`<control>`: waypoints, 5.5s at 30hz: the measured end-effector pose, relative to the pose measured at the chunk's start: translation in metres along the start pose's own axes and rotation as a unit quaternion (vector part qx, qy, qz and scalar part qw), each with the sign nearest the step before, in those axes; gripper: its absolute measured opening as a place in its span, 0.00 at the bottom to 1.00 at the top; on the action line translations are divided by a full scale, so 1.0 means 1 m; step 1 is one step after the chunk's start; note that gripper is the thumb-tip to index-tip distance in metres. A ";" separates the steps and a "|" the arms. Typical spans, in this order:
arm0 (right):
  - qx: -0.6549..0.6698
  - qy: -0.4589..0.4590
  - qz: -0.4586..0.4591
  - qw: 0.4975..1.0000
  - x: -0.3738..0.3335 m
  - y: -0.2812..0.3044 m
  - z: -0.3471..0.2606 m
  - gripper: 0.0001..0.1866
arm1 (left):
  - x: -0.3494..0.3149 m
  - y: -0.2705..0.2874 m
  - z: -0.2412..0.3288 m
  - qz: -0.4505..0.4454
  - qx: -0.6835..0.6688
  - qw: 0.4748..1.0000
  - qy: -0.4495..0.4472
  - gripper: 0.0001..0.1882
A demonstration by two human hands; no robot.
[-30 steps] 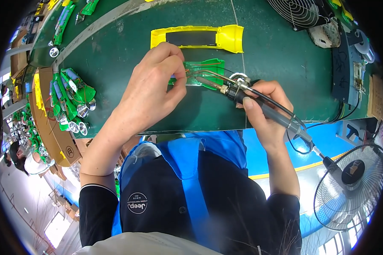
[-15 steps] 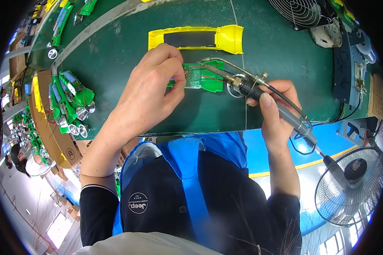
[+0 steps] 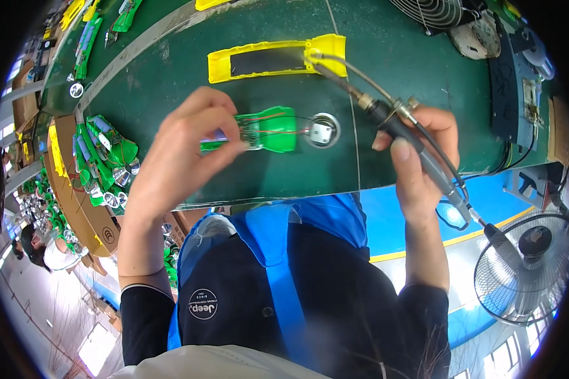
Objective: Soldering electronic components and assembling plastic housings for solar-powered flashlights on an assembly line.
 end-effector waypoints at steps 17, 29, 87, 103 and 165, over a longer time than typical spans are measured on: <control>-0.133 0.185 -0.096 0.969 0.074 -0.051 -0.027 0.14 | 0.021 0.012 -0.029 0.093 -0.429 0.895 -0.073 0.04; -0.191 0.076 -0.107 0.973 0.048 -0.033 -0.005 0.10 | 0.022 0.005 -0.056 0.025 -0.225 0.974 0.034 0.03; 0.004 -0.161 -0.064 0.985 0.057 -0.011 0.037 0.14 | 0.049 0.005 -0.002 -0.055 0.212 0.962 -0.161 0.02; 0.065 -0.034 -0.005 0.997 0.043 -0.001 0.038 0.16 | 0.051 0.005 -0.003 -0.063 0.195 0.967 -0.149 0.02; -0.034 -0.203 -0.201 0.958 0.068 0.015 0.040 0.13 | 0.059 -0.029 0.037 -0.026 0.207 0.978 -0.026 0.04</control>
Point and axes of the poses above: each hand's wrist, its own x-axis towards the middle knuckle, its own y-axis out of the back of the hand, z = x × y, the point moved 9 cm from there along x, towards the middle knuckle, and after that the axes turned 14 degrees about -z, right-handed, at the moved point
